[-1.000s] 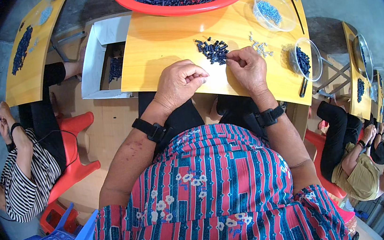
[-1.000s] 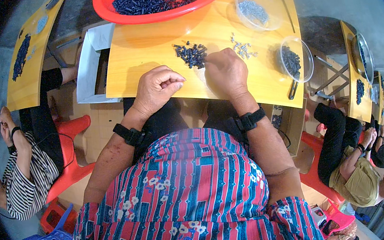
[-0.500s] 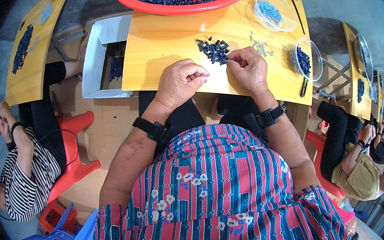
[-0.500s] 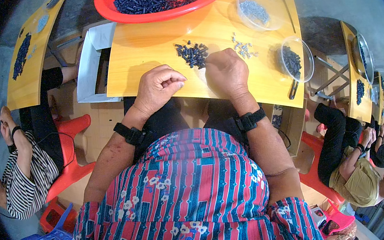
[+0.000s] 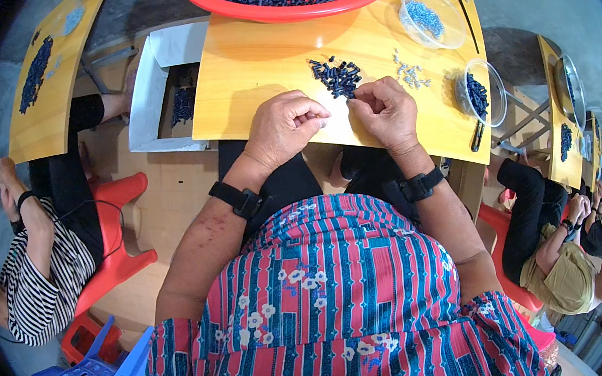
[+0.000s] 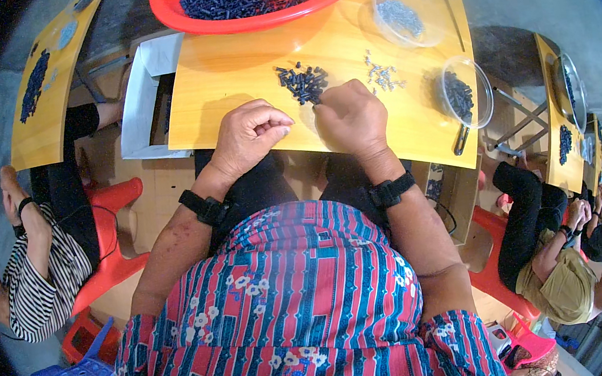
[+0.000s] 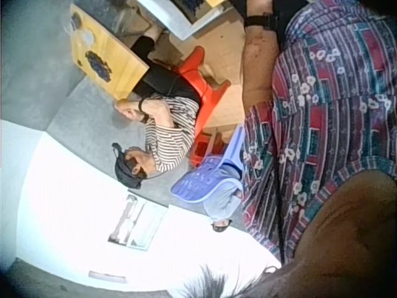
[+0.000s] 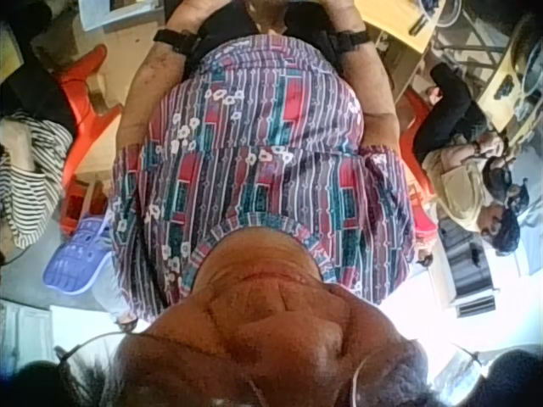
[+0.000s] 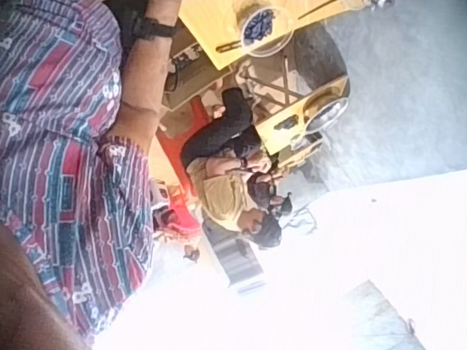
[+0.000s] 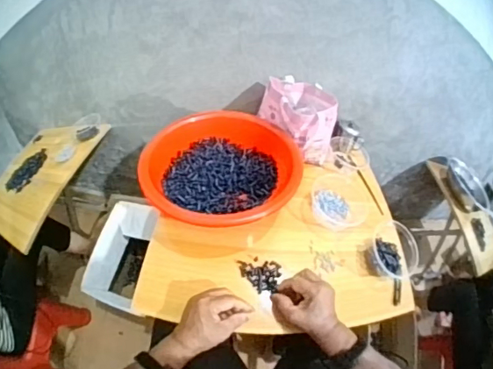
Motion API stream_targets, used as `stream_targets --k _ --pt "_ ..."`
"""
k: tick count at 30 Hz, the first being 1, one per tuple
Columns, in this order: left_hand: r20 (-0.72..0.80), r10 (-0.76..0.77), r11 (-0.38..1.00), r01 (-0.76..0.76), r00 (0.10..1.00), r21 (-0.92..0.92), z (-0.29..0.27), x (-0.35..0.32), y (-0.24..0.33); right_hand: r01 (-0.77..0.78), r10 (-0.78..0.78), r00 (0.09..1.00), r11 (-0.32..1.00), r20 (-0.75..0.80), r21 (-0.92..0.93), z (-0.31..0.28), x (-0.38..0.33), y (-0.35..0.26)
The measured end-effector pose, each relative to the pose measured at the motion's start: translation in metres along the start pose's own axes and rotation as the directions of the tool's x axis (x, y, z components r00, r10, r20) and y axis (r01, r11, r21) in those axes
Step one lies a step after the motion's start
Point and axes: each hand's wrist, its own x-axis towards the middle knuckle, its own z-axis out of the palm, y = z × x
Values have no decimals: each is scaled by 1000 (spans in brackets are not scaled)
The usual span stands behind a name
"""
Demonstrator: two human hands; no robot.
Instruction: The person picks up a black plastic piece and a metal pin by hand, inserts the pin into the piece, and uses shears to trim the end of the pin. They repeat this process, assembling and trimming one component at a time.
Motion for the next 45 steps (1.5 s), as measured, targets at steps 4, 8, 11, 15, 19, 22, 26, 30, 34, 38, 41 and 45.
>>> stream_targets --k 4,8,11,15,19,22,26,30,34,38,41,45 --pt "0 -8 1000 8 1000 1 0 -1 0 41 -41 999 997 -7 -61 2 2 -7" --pt "-19 -21 1000 21 1000 -11 0 0 2 -11 13 1000 991 11 -136 2 3 -7" --pt "-4 8 1000 -8 1000 11 0 -1 0 -23 26 1000 987 18 -160 1 4 -9" --pt "-2 5 1000 -5 1000 13 1 0 1 -42 46 999 985 23 -168 2 3 -7" --pt "-12 -20 1000 20 1000 0 1 0 2 -40 45 999 985 25 -166 2 3 -8" --pt "-9 -22 1000 22 1000 -5 1 0 2 -46 51 998 982 23 -186 2 4 -10" --pt "-6 -28 1000 28 1000 -7 2 0 3 -57 65 997 978 30 -203 2 3 -10" --pt "1 -3 1000 3 1000 9 0 0 1 -64 70 997 981 24 -185 3 3 -8" --pt "4 10 1000 -10 1000 15 0 -1 1 -58 64 997 984 31 -169 5 3 -6" --pt "0 7 1000 -7 1000 4 1 -1 2 -62 68 997 990 38 -127 5 3 -4" --pt "0 -20 1000 20 1000 6 0 0 5 -62 66 997 993 37 -100 3 3 -3" --pt "0 -7 1000 7 1000 6 0 -1 2 -58 65 996 992 59 -111 2 3 -7"
